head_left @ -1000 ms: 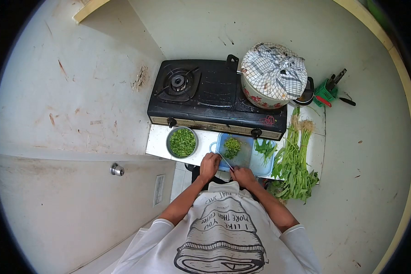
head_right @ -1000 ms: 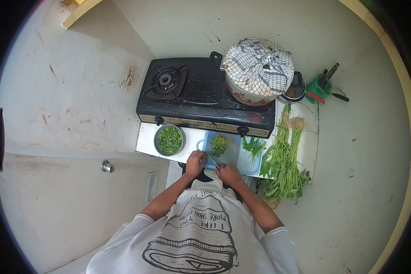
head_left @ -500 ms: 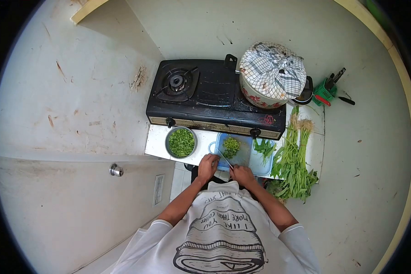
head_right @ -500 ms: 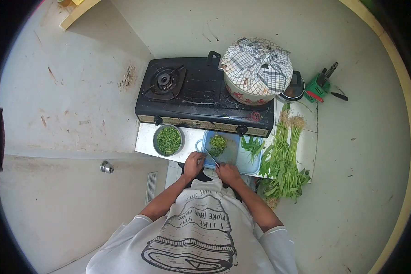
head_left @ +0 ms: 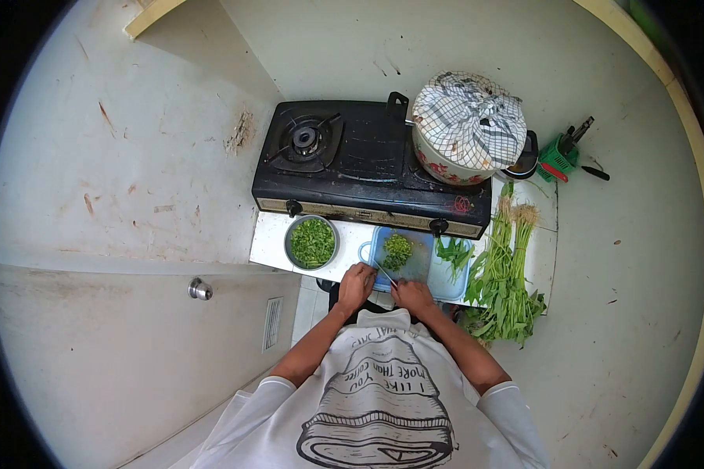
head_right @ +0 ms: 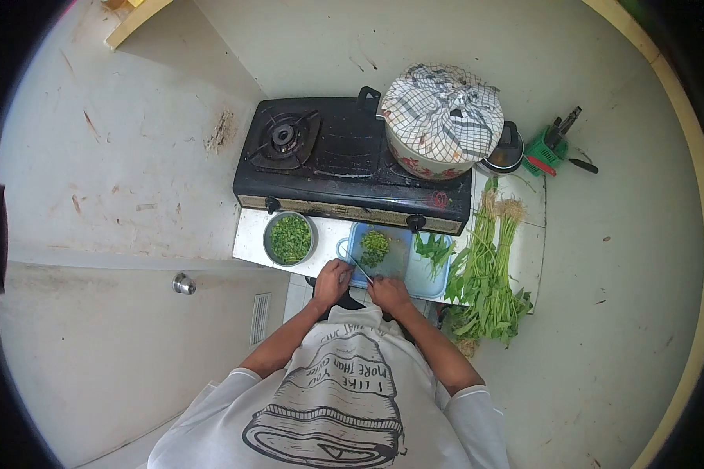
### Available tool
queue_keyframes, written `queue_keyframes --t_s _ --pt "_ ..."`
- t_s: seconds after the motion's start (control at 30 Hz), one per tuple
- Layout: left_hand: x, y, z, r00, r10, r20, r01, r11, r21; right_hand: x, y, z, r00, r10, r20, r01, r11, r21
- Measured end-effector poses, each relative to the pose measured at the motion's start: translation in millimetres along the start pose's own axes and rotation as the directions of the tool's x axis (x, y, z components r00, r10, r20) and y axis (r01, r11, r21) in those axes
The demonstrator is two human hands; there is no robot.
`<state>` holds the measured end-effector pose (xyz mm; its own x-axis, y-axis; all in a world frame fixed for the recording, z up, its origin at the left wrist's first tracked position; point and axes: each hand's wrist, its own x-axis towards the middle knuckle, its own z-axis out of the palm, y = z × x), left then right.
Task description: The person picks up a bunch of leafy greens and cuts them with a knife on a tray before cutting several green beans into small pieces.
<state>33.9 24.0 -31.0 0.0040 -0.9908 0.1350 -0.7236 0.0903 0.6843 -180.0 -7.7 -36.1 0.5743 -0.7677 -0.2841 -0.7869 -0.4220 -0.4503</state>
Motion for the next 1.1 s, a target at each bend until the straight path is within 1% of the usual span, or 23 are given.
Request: queue_keyframes --t_s 0.17,0.27,0.33,0.43,0.57,0.73,0.87,0.97,1.1 --pt "-4.3 -0.7 1.1 0.998 -0.07 -0.003 0.069 0.997 -0.029 -8.9 1.4 -2.9 0.999 0.001 0.035 -0.002 1.0 0.017" --pt "-3.2 -0.2 0.0 0.997 -0.073 0.014 0.073 0.997 -0.006 -13.6 -1.0 -8.1 0.998 -0.008 0.07 0.008 1.0 0.01" --pt "-3.3 -2.9 1.2 0.998 -0.059 0.015 0.059 0.998 -0.005 -14.7 -1.4 -9.0 0.997 -0.029 0.074 0.029 1.0 0.006" --pt "-3.4 -4.8 1.1 0.999 -0.044 0.021 0.043 0.999 0.017 -10.6 -0.9 -8.0 0.998 -0.055 0.021 0.054 0.998 0.007" --pt "-5.0 -6.1 4.1 1.0 -0.015 0.004 0.015 0.999 0.049 -4.6 -2.5 -8.6 1.0 0.003 0.026 -0.003 1.0 0.0" --pt "1.7 -3.1 1.2 1.0 0.001 0.002 -0.001 0.999 -0.036 -7.8 4.8 -9.8 0.995 0.09 0.033 -0.091 0.995 0.037" --pt "13.0 2.4 0.5 1.0 0.018 0.011 -0.018 1.0 -0.02 -14.0 3.7 -14.2 0.997 0.054 0.062 -0.057 0.998 0.041" --pt "16.3 1.7 2.1 0.999 0.042 0.022 -0.043 0.998 0.042 -18.2 1.4 -19.5 0.995 0.04 0.088 -0.044 0.998 0.048" --pt "12.3 1.9 1.8 0.999 0.049 -0.006 -0.049 0.998 0.047 -21.3 0.9 -19.2 0.996 0.039 0.086 -0.044 0.998 0.053"
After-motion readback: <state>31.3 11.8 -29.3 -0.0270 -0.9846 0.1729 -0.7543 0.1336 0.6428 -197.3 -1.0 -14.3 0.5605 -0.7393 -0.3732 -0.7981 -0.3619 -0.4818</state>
